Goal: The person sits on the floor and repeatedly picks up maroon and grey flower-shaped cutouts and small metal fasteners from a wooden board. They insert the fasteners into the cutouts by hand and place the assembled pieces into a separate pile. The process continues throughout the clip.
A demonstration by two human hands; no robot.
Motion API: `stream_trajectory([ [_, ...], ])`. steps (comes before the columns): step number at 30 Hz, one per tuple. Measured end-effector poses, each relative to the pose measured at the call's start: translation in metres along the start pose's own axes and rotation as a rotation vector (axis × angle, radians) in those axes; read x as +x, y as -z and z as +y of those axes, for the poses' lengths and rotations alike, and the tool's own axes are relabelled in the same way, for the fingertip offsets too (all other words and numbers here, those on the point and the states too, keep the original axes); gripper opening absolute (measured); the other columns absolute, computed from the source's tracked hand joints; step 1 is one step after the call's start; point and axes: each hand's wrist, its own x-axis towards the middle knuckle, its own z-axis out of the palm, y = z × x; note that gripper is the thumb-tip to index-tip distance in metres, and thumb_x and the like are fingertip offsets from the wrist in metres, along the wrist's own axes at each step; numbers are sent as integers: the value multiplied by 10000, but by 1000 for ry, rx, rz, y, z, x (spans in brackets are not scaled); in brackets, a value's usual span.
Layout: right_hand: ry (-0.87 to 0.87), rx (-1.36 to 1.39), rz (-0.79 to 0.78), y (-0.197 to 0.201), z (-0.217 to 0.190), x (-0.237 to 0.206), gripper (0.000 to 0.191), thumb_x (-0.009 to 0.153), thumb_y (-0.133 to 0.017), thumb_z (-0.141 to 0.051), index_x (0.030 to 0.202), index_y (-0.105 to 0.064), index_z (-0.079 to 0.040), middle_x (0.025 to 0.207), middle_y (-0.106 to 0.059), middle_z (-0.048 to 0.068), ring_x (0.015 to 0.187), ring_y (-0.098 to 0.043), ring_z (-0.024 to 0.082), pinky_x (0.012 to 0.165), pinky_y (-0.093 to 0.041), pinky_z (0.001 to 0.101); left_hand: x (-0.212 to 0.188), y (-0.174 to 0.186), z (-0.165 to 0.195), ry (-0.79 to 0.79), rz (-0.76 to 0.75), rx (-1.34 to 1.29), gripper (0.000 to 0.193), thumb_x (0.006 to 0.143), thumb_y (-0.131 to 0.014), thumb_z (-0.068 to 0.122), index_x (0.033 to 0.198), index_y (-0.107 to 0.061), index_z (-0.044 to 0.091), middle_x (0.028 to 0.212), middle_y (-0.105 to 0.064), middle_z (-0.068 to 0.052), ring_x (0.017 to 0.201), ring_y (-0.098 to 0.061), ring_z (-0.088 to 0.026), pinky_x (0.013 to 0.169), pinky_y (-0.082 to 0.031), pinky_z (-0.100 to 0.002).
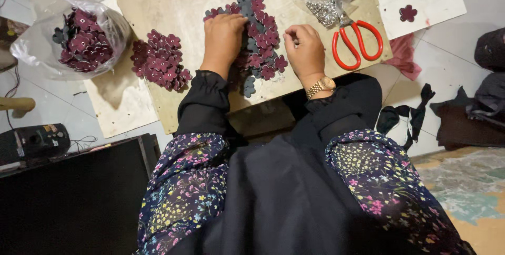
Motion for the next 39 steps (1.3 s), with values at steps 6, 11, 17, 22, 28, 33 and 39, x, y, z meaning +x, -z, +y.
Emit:
stream_trajectory([
  [6, 152, -37, 60, 4, 8, -5, 53, 901, -786, -90, 948, -764, -82, 975, -726, 75, 943, -686, 265, 804, -556, 360, -10, 12, 8, 262, 291, -352, 150, 996, -700, 89, 1133, -757, 74, 1037, -776, -106, 898, -772, -211, 761, -601, -335],
  [11, 52, 132, 59, 12, -9, -10, 80, 934, -772, -45, 1012, -775, -59, 1030, -724, 88, 939, -706, 206, 797, -576, 312, -33, 39, 33, 659, 229, -1210, 305, 1018, -662, 56, 1312, -620, -12, 1017, -759, -142, 805, -621, -139, 704, -484, -256],
  [17, 208, 431, -4, 22, -70, -29, 161, 940, -779, 61, 1077, -765, -24, 1186, -634, 86, 1058, -671, 171, 909, -585, 299, -59, 59, 67, 706, 157, -1443, 241, 993, -674, 30, 1213, -637, -62, 1074, -747, -135, 938, -736, -156, 862, -597, -276],
  [22, 337, 409, -114, 34, -101, -22, 182, 918, -831, 52, 1067, -789, -44, 1249, -566, 67, 1027, -608, 148, 901, -547, 282, -67, 71, 83, 697, 87, -1506, 190, 1009, -670, 49, 1171, -656, -50, 1059, -746, -111, 933, -728, -144, 832, -588, -259],
  [28, 196, 500, -212, 37, -103, -25, 166, 926, -823, 20, 1068, -792, -58, 1244, -573, 56, 1040, -610, 140, 913, -542, 271, -77, 73, 87, 718, 70, -1453, 188, 997, -693, 47, 1169, -667, -25, 1025, -751, -85, 859, -696, -101, 688, -518, -208],
  [33, 136, 503, -265, 40, -96, -26, 136, 921, -830, 1, 1044, -800, -46, 1230, -590, 55, 1057, -614, 126, 919, -542, 265, -81, 70, 85, 696, 0, -1410, 185, 1007, -692, 75, 1179, -680, 8, 1017, -763, -56, 790, -643, -51, 646, -488, -191],
  [39, -257, 934, -384, 38, -93, -26, 211, 890, -811, 0, 1071, -711, -44, 1135, -659, 46, 979, -676, 115, 888, -581, 265, -83, 72, 88, 608, -35, -1426, 172, 1024, -676, 48, 1188, -687, -3, 1103, -743, -50, 985, -689, -82, 857, -553, -227],
])
